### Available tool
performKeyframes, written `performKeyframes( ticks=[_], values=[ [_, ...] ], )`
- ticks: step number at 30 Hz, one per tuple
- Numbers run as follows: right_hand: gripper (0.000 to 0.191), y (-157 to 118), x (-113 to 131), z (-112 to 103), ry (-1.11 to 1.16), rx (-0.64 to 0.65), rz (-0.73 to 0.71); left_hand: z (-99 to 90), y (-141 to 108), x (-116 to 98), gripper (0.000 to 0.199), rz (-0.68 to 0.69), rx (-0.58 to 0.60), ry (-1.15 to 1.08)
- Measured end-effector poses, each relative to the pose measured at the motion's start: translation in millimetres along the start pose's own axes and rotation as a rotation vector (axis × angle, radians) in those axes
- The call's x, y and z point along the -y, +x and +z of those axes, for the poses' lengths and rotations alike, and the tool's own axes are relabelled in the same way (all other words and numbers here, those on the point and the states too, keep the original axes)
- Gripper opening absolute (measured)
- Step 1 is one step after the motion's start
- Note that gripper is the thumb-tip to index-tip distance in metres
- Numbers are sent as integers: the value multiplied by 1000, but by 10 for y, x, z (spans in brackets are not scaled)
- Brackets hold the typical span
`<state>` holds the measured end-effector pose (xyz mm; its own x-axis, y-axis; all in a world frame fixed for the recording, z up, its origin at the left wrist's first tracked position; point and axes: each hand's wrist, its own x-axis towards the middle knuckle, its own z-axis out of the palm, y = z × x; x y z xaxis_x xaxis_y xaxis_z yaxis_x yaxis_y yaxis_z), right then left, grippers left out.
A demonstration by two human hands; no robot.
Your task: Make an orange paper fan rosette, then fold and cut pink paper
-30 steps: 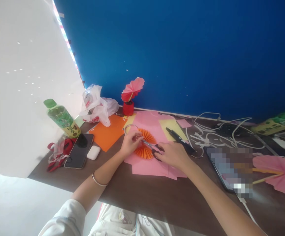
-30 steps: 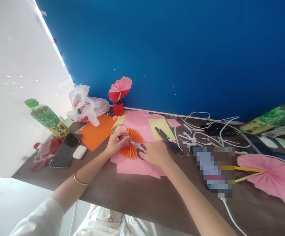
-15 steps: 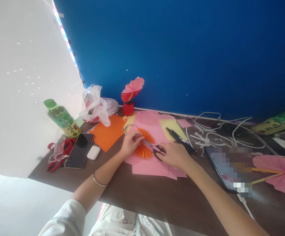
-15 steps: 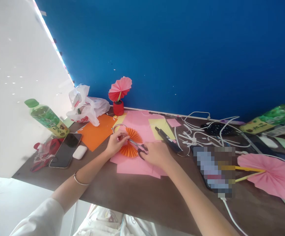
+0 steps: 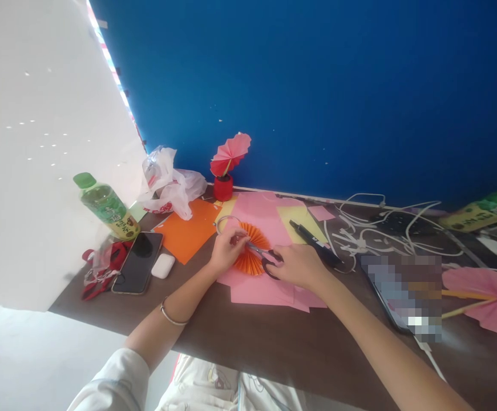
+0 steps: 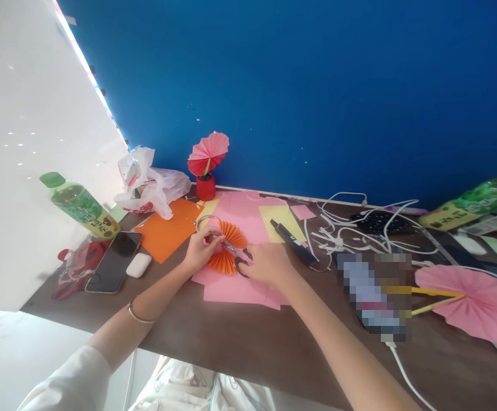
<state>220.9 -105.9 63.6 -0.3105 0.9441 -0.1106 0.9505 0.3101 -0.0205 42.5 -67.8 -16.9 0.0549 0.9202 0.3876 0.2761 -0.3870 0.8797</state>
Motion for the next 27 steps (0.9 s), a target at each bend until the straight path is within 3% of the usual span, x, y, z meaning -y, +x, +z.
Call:
performKeyframes(
  ticks=[11, 13, 16, 19, 21, 24, 27],
  values=[
    [25, -9, -21, -20, -16, 9, -19, 9, -8, -11, 11, 16, -37, 39],
    [26, -17, -31, -32, -1, 3, -1, -10, 8, -6, 10, 34, -98, 49],
    [30, -38, -103, -56, 76, -11, 81, -127, 77, 39, 13, 93, -279, 98],
    [35, -68, -307, -75, 178, -20, 251, -315, 159, 110, 26, 175, -464, 273],
    [36, -90, -527, -78, 196, -27, 403, -408, 179, 120, 36, 167, -492, 447],
    [38, -114, -912, -64, 151, -33, 620, -396, 128, 28, 40, 118, -340, 614],
    [38, -113, -1235, -19, 143, 39, 764, -228, 12, -139, 17, 35, -7, 695]
  ],
)
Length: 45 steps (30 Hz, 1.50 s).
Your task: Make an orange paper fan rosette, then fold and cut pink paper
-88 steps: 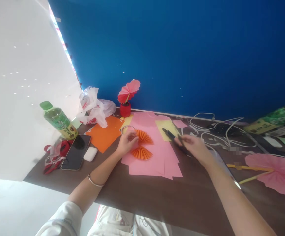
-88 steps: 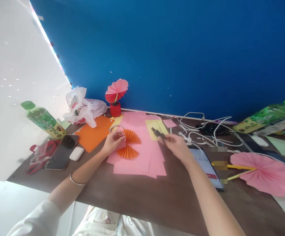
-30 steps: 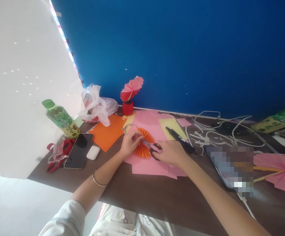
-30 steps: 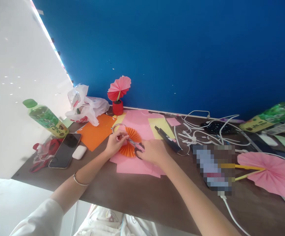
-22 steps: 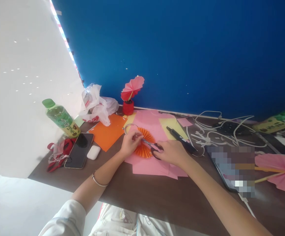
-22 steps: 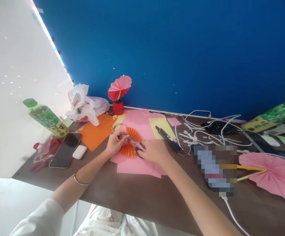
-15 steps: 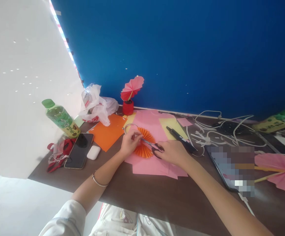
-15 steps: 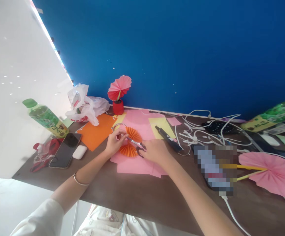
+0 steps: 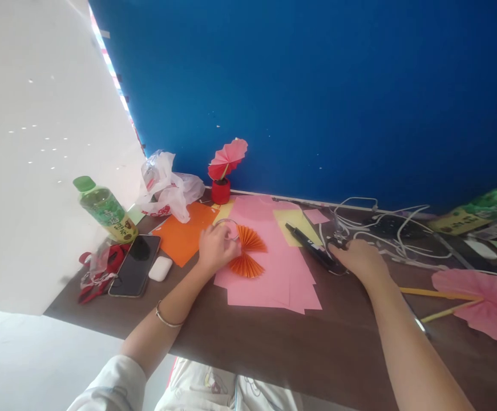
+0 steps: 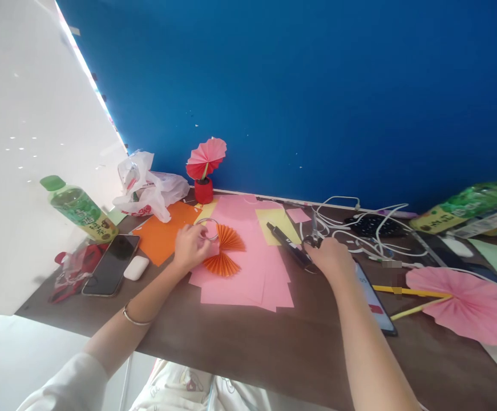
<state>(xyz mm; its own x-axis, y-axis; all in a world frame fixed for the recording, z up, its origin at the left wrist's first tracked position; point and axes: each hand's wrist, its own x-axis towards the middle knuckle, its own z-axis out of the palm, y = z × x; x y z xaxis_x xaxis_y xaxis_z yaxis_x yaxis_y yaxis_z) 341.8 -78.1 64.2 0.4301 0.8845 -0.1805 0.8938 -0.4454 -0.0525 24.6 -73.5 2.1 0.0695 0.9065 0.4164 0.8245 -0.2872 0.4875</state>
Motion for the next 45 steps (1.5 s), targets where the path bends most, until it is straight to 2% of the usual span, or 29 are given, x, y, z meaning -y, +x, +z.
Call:
performKeyframes(
  ticks=[1, 3, 4, 8, 11, 14, 15, 18, 20, 21, 22, 24, 25, 26, 27, 29, 31, 33, 35, 37, 39, 42, 45],
  values=[
    [38, 60, -55, 12, 6, 13, 0, 17, -38, -79, 17, 0, 84, 36],
    [36, 156, -135, 57, 10, 29, 10, 53, -101, -194, 30, 16, 205, 71],
    [36, 195, -164, 89, 13, 14, 5, 69, -122, -224, 31, 22, 230, 73],
    [25, 296, -241, 240, 57, -94, -40, 111, -146, -202, 19, 9, 263, 3],
    [22, 261, -222, 316, 102, -211, -48, 133, -142, -151, 15, -37, 262, -81],
    [29, 77, -66, 331, 197, -449, -187, 172, -146, -133, 17, -63, 215, -156],
    [30, -10, 20, 332, 248, -490, -258, 188, -145, -129, 19, -76, 197, -174],
    [30, -265, 338, 367, 412, -468, -406, 217, -109, -83, 26, -124, 152, -229],
    [26, -384, 548, 437, 487, -431, -505, 188, -45, 4, 28, -128, 84, -303],
    [25, -423, 638, 483, 493, -404, -557, 155, -2, 67, 28, -121, 10, -347],
    [25, -451, 713, 535, 504, -382, -607, 111, 44, 140, 27, -100, -100, -385],
    [25, -486, 815, 638, 552, -377, -646, 16, 129, 292, 34, -98, -429, -327],
    [25, -500, 845, 685, 580, -386, -645, -22, 160, 359, 42, -98, -527, -255],
    [26, -514, 862, 727, 600, -389, -640, -48, 179, 410, 46, -81, -554, -189],
    [25, -529, 871, 763, 614, -386, -637, -57, 187, 441, 44, -41, -536, -131],
    [24, -563, 869, 819, 630, -359, -640, -30, 172, 440, 40, 72, -415, -67],
    [23, -597, 860, 855, 639, -321, -661, 26, 133, 366, 48, 190, -285, -78],
    [22, -630, 857, 878, 631, -281, -706, 67, 84, 253, 52, 336, -112, -130],
    [20, -661, 869, 898, 603, -245, -771, 70, 31, 138, 45, 448, 94, -175],
    [18, -688, 896, 923, 587, -223, -828, 45, -22, 42, 37, 424, 234, -186],
    [17, -705, 929, 953, 594, -217, -860, 14, -71, -23, 45, 364, 293, -164],
    [18, -708, 964, 993, 638, -204, -881, -9, -124, -69, 65, 400, 389, -150],
    [19, -696, 956, 994, 676, -192, -874, -1, -149, -82, 60, 433, 416, -159]
  ],
)
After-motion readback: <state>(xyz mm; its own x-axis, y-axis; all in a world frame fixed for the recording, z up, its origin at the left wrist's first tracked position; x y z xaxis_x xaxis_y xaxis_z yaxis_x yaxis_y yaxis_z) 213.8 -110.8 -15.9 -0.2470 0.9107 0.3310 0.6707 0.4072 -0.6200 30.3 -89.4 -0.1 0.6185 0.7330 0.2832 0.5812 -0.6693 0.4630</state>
